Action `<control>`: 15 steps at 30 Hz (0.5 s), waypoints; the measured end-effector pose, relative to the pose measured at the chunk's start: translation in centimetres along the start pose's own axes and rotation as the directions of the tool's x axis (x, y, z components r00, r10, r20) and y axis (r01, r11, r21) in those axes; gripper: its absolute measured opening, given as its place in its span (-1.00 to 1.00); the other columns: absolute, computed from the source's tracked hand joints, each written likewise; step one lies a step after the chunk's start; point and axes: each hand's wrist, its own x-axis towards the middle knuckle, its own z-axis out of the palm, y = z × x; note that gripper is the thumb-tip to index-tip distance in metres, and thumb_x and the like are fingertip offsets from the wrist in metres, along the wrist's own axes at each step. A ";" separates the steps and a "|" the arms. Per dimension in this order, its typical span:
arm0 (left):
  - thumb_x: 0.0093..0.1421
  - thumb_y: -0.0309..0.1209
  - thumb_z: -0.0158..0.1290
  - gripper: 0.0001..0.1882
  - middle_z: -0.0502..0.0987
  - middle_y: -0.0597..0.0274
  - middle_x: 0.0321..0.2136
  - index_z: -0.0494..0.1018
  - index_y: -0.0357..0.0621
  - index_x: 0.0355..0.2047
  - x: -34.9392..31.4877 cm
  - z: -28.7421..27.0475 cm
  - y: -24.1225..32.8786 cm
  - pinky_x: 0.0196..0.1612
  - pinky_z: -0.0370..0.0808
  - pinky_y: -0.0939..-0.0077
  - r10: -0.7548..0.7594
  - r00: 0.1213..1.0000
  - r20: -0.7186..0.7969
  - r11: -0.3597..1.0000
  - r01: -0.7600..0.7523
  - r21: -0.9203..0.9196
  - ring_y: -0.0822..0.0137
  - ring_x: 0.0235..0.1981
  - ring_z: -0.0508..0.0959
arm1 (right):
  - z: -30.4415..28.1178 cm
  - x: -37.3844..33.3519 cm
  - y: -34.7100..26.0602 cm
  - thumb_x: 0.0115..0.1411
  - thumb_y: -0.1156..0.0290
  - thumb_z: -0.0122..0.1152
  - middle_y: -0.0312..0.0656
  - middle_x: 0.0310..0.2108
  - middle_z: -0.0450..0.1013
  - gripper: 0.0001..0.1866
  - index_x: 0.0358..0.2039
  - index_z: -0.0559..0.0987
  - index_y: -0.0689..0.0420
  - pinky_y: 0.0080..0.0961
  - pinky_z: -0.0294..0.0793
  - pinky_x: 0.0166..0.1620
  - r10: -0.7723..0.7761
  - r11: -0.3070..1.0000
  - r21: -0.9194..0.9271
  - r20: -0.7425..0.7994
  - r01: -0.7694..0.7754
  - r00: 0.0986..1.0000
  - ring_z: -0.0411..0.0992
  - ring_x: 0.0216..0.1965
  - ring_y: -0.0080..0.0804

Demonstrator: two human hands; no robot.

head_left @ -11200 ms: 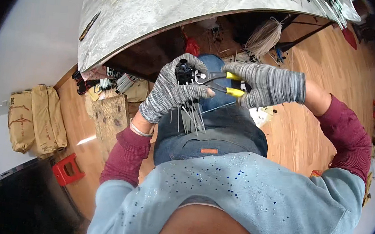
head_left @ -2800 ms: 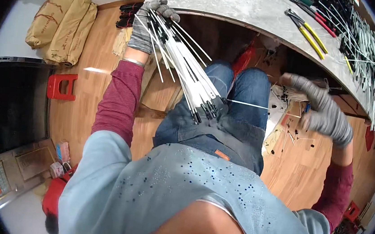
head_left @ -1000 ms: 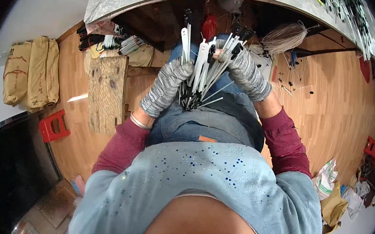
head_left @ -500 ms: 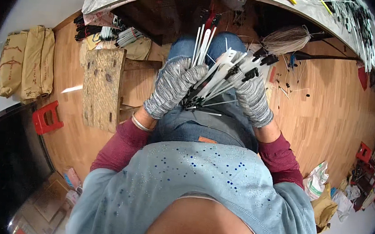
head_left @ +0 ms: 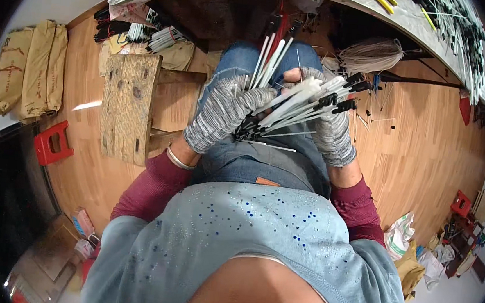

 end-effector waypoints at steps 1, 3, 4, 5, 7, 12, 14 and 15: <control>0.03 -0.34 -0.03 -0.80 0.43 0.27 -0.67 0.44 -0.25 -0.44 0.0 0.0 0.0 -0.54 0.31 0.69 -0.031 0.996 0.079 0.999 0.033 -0.025 0.55 -0.61 0.39 | 0.1 -0.1 0.0 0.07 0.28 -0.01 -0.25 -0.41 0.39 -0.73 -0.30 0.41 0.22 -0.64 0.35 -0.29 -0.005 0.999 0.037 0.002 0.005 1.000 0.35 -0.38 -0.56; 0.03 -0.34 -0.02 -0.79 0.45 0.28 -0.64 0.45 -0.24 -0.43 -0.2 0.1 -0.2 -0.53 0.33 0.68 0.037 0.997 0.063 0.996 -0.042 0.082 0.55 -0.59 0.40 | 0.1 -0.3 0.0 0.06 0.30 0.00 -0.25 -0.40 0.39 -0.73 -0.29 0.41 0.21 -0.64 0.35 -0.28 -0.011 0.997 0.074 0.004 0.011 1.000 0.35 -0.36 -0.56; 0.03 -0.34 -0.02 -0.79 0.45 0.28 -0.63 0.45 -0.24 -0.42 -0.2 0.2 -0.2 -0.52 0.34 0.67 0.084 0.996 -0.021 0.982 -0.079 0.171 0.55 -0.58 0.41 | 0.0 -0.3 0.0 0.05 0.31 0.01 -0.25 -0.40 0.39 -0.73 -0.28 0.40 0.21 -0.64 0.35 -0.28 -0.030 0.999 -0.044 -0.008 0.030 1.000 0.35 -0.36 -0.56; 0.03 -0.34 -0.02 -0.79 0.45 0.28 -0.63 0.45 -0.24 -0.42 -0.2 0.2 -0.3 -0.52 0.34 0.67 0.068 0.996 0.059 0.988 -0.076 0.137 0.55 -0.58 0.41 | -0.1 -0.2 0.1 0.05 0.32 0.02 -0.25 -0.40 0.39 -0.73 -0.27 0.39 0.21 -0.65 0.35 -0.28 -0.048 0.986 -0.160 -0.019 0.045 0.999 0.35 -0.35 -0.56; 0.03 -0.33 -0.02 -0.79 0.46 0.28 -0.60 0.45 -0.23 -0.41 -0.2 0.2 -0.4 -0.50 0.35 0.67 0.084 0.995 0.058 0.980 -0.093 0.175 0.56 -0.56 0.41 | -0.4 -0.3 0.0 0.05 0.33 0.02 -0.25 -0.40 0.39 -0.72 -0.25 0.38 0.21 -0.65 0.35 -0.29 -0.066 0.960 -0.274 -0.030 0.056 0.997 0.35 -0.35 -0.56; 0.02 -0.33 -0.02 -0.78 0.48 0.30 -0.56 0.45 -0.24 -0.41 -0.2 -0.6 -0.2 -0.45 0.35 0.68 0.034 0.999 0.039 0.991 -0.039 0.130 0.57 -0.52 0.43 | -1.2 -0.5 0.1 0.04 0.39 0.02 -0.25 -0.41 0.38 -0.77 -0.28 0.35 0.20 -0.67 0.34 -0.30 -0.077 0.932 -0.353 0.025 0.080 0.997 0.35 -0.36 -0.56; 0.02 -0.34 -0.01 -0.79 0.46 0.32 -0.54 0.43 -0.23 -0.40 -0.3 -1.1 0.0 -0.43 0.34 0.68 -0.034 0.988 0.149 0.994 0.019 0.104 0.57 -0.50 0.41 | -1.3 -0.5 0.4 0.05 0.41 0.01 -0.25 -0.42 0.37 -0.79 -0.29 0.34 0.19 -0.67 0.35 -0.31 -0.063 0.960 -0.271 0.019 0.066 0.998 0.35 -0.36 -0.55; 0.01 -0.34 0.00 -0.79 0.45 0.34 -0.53 0.41 -0.21 -0.39 -0.4 -1.4 0.2 -0.41 0.33 0.69 -0.062 0.981 0.182 0.994 0.044 0.103 0.57 -0.49 0.40 | -1.3 -0.4 0.5 0.05 0.41 0.01 -0.25 -0.42 0.37 -0.79 -0.29 0.34 0.19 -0.67 0.35 -0.31 -0.058 0.968 -0.242 0.016 0.061 0.998 0.34 -0.36 -0.55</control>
